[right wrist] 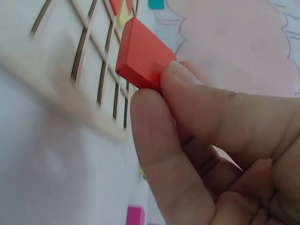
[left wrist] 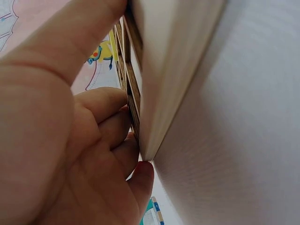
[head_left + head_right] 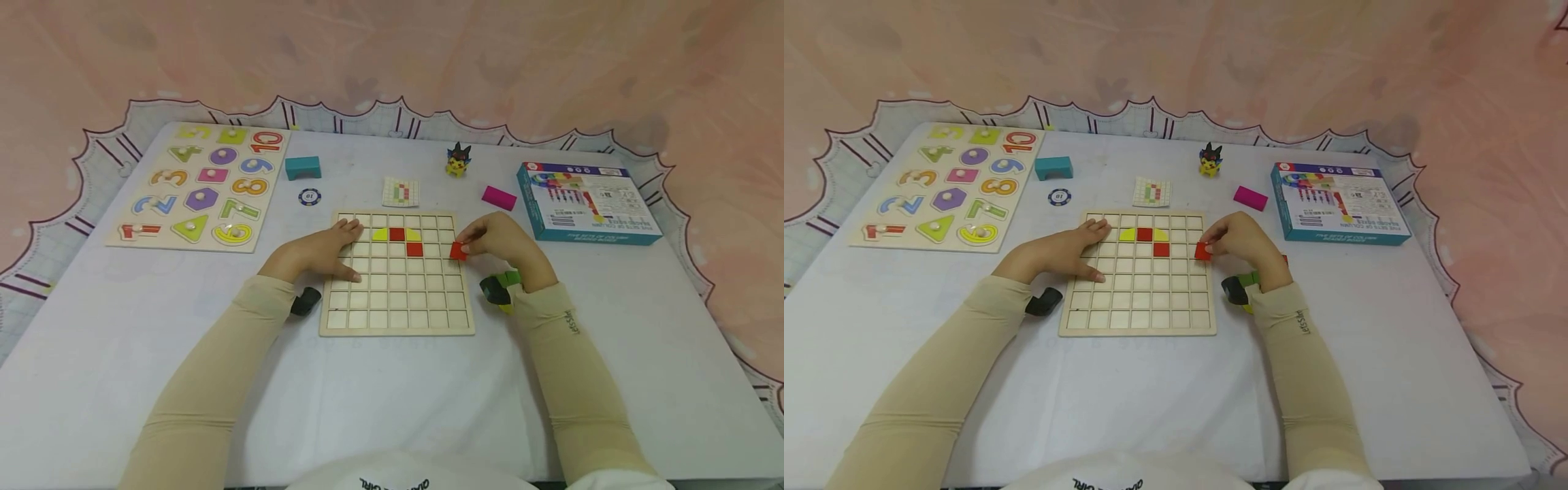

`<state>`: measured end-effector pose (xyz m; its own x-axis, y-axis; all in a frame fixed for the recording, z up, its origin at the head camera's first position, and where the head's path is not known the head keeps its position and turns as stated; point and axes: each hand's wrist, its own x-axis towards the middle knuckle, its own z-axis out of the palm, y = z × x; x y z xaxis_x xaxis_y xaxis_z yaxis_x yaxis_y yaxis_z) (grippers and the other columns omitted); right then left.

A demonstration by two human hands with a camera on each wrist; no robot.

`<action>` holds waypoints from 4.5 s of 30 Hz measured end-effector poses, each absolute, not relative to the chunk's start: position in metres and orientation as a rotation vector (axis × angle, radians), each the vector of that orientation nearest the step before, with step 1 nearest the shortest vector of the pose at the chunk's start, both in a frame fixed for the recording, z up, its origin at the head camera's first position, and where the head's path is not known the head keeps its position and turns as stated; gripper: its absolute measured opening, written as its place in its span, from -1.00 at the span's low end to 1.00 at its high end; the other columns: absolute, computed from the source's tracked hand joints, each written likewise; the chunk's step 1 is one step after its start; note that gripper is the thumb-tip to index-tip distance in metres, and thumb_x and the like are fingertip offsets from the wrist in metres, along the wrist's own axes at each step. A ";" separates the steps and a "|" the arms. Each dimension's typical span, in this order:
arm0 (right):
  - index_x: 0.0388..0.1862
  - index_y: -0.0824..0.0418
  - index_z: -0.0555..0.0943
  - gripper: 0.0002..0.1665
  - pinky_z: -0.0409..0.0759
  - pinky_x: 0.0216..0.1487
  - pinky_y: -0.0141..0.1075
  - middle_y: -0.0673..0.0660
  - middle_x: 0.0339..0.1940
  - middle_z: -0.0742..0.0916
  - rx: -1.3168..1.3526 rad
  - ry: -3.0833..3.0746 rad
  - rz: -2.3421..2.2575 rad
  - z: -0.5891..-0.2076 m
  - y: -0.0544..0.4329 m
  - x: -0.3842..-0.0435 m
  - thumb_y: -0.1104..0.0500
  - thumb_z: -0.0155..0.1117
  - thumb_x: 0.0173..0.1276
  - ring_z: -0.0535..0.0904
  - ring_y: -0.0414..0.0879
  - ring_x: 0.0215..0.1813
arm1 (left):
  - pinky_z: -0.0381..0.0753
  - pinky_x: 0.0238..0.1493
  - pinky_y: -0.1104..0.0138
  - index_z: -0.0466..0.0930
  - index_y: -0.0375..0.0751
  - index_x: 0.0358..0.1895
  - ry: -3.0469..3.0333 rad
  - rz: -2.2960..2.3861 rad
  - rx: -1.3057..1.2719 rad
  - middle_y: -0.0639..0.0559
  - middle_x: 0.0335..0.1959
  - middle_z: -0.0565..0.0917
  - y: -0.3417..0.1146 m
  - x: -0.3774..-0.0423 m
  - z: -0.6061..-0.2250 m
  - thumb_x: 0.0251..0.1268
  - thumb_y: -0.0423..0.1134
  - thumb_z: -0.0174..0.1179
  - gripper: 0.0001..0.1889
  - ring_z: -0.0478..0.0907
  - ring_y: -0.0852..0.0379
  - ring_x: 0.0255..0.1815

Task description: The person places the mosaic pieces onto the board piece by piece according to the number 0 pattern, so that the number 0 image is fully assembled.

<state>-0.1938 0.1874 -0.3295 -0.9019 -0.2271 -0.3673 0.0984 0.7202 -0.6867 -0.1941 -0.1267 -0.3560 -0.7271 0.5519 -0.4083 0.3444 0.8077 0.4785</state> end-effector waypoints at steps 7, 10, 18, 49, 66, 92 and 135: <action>-0.14 0.33 0.65 -0.75 0.43 0.03 -0.20 0.20 -0.08 0.66 -0.157 2.425 -1.069 -0.333 0.162 -0.199 0.31 0.26 0.18 0.44 -0.02 -0.10 | -0.26 0.46 0.05 -0.19 -0.24 0.46 2.452 0.513 0.654 -0.09 0.50 -0.23 -0.126 -0.194 -0.357 0.04 0.02 0.32 0.05 -0.40 -0.08 0.50; -0.16 0.32 0.66 -0.77 0.41 0.03 -0.20 0.18 -0.13 0.68 -0.194 2.418 -1.056 -0.335 0.150 -0.201 0.31 0.27 0.18 0.42 -0.03 -0.11 | -0.26 0.47 0.06 -0.19 -0.23 0.46 2.451 0.511 0.646 -0.08 0.51 -0.24 -0.126 -0.194 -0.357 0.04 0.02 0.32 0.04 -0.40 -0.07 0.50; -0.23 0.33 0.69 -0.81 0.44 -0.05 -0.26 0.14 -0.22 0.68 -0.279 2.436 -0.999 -0.345 0.130 -0.203 0.32 0.30 0.15 0.45 -0.06 -0.16 | -0.25 0.46 0.04 -0.19 -0.23 0.46 2.450 0.515 0.647 -0.09 0.51 -0.23 -0.125 -0.193 -0.354 0.05 0.01 0.31 0.03 -0.39 -0.08 0.50; -0.15 0.27 0.68 -0.77 0.43 0.09 -0.12 0.19 -0.08 0.69 -0.221 2.548 -0.970 -0.333 0.174 -0.195 0.29 0.26 0.19 0.48 0.00 -0.02 | -0.24 0.46 0.02 -0.20 -0.25 0.46 2.451 0.495 0.648 -0.11 0.50 -0.24 -0.125 -0.194 -0.353 0.05 0.00 0.32 0.05 -0.40 -0.09 0.50; 0.10 0.30 0.55 -0.62 0.35 0.20 0.08 0.31 0.10 0.59 0.042 2.557 -0.853 -0.326 0.269 -0.180 0.24 0.11 0.32 0.41 0.13 0.10 | -0.25 0.46 0.03 -0.20 -0.25 0.46 2.440 0.500 0.633 -0.10 0.50 -0.24 -0.125 -0.193 -0.355 0.04 0.01 0.32 0.05 -0.41 -0.09 0.50; 0.15 0.26 0.52 -0.56 0.23 0.21 0.18 0.34 0.19 0.44 0.079 2.515 -0.799 -0.344 0.297 -0.177 0.33 -0.01 0.28 0.24 0.21 0.16 | -0.24 0.46 0.04 -0.19 -0.21 0.46 2.448 0.516 0.618 -0.06 0.51 -0.24 -0.123 -0.193 -0.355 0.04 0.01 0.33 0.04 -0.41 -0.05 0.50; -0.02 0.30 0.63 -0.67 0.40 0.11 -0.10 0.26 0.04 0.62 -0.006 2.596 -1.085 -0.330 0.206 -0.195 0.24 0.27 0.22 0.43 0.05 0.02 | -0.24 0.46 0.04 -0.19 -0.24 0.46 2.448 0.528 0.634 -0.09 0.50 -0.24 -0.124 -0.192 -0.355 0.04 0.00 0.33 0.04 -0.40 -0.08 0.50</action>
<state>-0.1946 0.2063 -0.3296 -0.9468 -0.1277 -0.2954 0.1206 0.7104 -0.6934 -0.1923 -0.1243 -0.3550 -0.7370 0.5381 -0.4089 0.3218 0.8114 0.4879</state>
